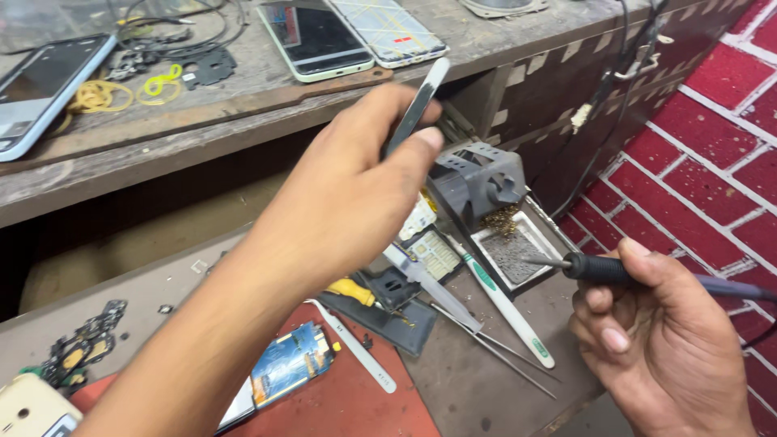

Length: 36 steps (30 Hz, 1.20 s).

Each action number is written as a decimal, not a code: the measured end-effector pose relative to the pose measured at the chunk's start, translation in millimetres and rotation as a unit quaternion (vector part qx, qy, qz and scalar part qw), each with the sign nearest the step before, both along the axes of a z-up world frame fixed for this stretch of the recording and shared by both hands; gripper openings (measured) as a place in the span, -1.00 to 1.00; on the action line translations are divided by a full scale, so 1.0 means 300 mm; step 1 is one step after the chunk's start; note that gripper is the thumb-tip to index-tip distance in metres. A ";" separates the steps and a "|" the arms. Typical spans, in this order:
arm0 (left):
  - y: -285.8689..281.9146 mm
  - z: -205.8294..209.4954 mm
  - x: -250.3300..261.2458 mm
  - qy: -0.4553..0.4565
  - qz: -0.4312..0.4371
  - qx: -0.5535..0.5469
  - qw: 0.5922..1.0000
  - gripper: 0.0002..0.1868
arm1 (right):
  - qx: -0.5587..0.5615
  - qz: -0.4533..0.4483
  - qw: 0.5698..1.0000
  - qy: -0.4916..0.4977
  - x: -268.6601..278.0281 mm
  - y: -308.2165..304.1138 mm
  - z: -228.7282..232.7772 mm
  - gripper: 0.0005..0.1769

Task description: The person disassembles a mobile phone, removes the battery, and manipulates the internal circuit board. They apply a liquid substance from a syringe onto the board and use a soldering iron to work on specific components. The person handles various small parts and tools throughout the process.

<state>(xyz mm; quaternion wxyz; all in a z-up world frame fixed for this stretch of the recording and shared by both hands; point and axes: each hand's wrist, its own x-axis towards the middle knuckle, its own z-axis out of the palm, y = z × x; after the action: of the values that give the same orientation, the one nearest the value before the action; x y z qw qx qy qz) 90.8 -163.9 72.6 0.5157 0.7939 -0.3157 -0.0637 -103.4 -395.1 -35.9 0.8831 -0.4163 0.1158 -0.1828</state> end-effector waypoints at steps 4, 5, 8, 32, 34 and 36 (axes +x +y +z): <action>0.144 0.005 -0.068 0.086 -0.012 -0.048 0.995 -0.65 | -0.015 0.001 1.000 0.015 0.036 0.058 0.026 -0.67; 0.177 0.002 -0.084 0.102 -0.028 -0.077 0.991 -0.65 | -0.016 0.007 1.000 0.016 0.040 0.071 0.032 -0.64; 0.262 -0.009 -0.118 0.126 -0.055 -0.143 0.980 -0.68 | -0.004 0.025 1.000 0.018 0.057 0.099 0.034 -0.62; 0.444 -0.136 -0.089 -0.008 0.184 0.134 0.974 -0.61 | -0.297 0.034 0.952 0.069 0.251 0.466 0.109 -0.72; 0.441 -0.144 -0.089 -0.005 0.178 0.134 0.975 -0.57 | -0.280 0.036 0.957 0.067 0.253 0.463 0.097 -0.72; 0.436 -0.148 -0.090 -0.040 0.163 0.108 0.980 -0.56 | -0.257 0.040 0.963 0.068 0.254 0.453 0.084 -0.71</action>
<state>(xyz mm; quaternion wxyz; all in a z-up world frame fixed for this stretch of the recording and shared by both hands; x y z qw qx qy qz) 63.8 -33.0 28.2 0.4172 0.8876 -0.1940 0.0197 -27.2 -259.2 -10.6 0.7430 -0.6449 0.1080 -0.1425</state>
